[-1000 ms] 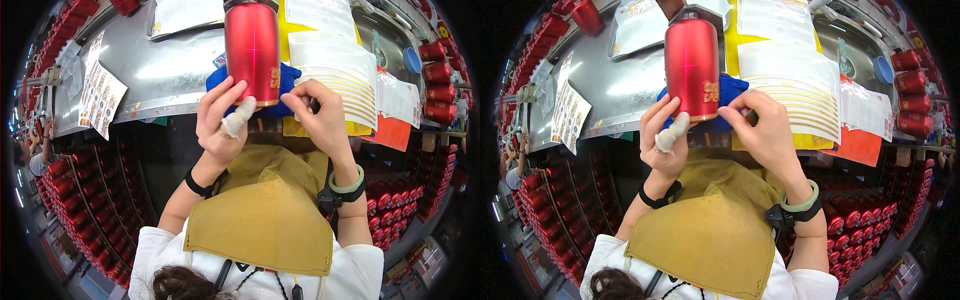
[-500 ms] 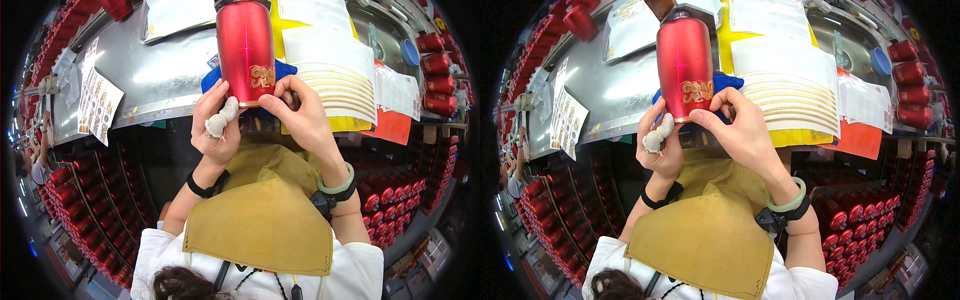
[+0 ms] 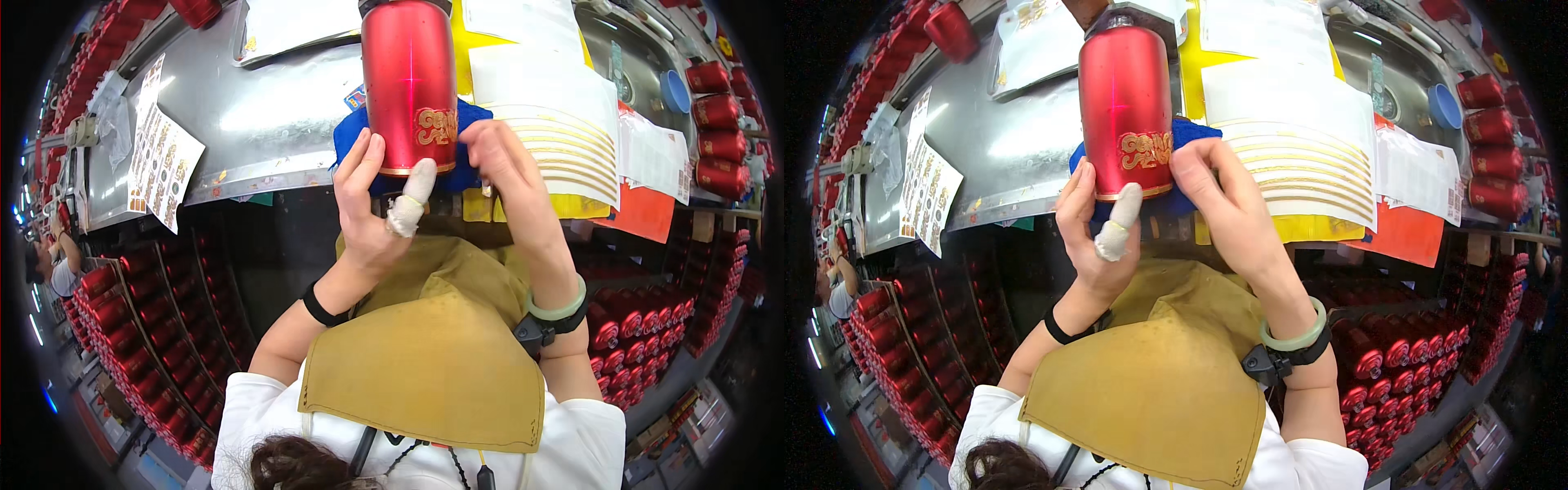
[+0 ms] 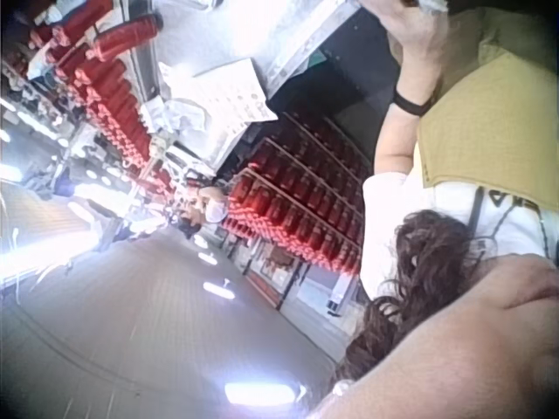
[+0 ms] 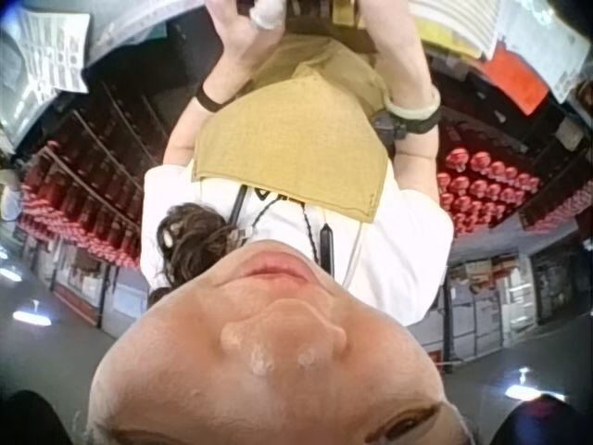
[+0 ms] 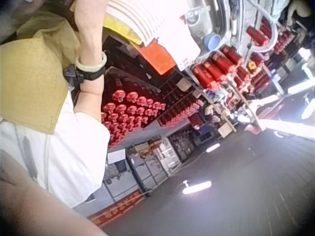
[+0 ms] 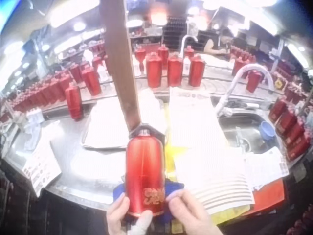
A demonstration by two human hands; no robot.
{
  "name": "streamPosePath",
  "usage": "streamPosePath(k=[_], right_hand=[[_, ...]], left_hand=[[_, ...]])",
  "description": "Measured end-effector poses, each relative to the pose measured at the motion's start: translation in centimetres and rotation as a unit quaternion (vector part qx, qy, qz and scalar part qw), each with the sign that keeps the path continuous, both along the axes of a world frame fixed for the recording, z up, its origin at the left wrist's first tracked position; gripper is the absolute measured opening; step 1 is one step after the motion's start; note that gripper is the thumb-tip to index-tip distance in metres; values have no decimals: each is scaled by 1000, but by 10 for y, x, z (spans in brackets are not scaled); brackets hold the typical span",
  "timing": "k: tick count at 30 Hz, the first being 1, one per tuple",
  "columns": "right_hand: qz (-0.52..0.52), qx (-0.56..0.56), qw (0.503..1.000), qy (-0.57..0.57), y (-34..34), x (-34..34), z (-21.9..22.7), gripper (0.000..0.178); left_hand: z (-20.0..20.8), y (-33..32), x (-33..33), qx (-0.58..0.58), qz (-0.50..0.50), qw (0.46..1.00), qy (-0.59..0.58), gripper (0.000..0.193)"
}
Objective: Applying decorative labels and stickers to red metallic bottles on a production line.
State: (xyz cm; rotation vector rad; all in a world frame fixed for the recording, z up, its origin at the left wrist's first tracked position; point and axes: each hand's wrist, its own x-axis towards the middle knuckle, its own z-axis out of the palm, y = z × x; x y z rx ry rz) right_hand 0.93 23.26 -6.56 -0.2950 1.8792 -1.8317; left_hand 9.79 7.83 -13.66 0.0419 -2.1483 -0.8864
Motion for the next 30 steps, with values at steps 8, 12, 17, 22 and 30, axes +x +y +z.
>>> streamPosePath(k=[8,12,17,22,30], right_hand=[[-117,-48,990,65,12,-2,8,20],[-114,-23,986,119,-7,10,15,18],[-102,103,953,267,-3,1,-1,20],[-68,16,978,195,7,10,24,30],[-202,106,953,199,142,-89,-25,23]], left_hand=[[11,22,-6,-24,59,998,-4,80],[15,-14,7,-88,-2,995,-51,73],[34,-26,-9,205,-34,964,-168,77],[36,-26,-13,89,-42,987,-123,67],[70,-21,-20,-64,-57,988,-127,71]])
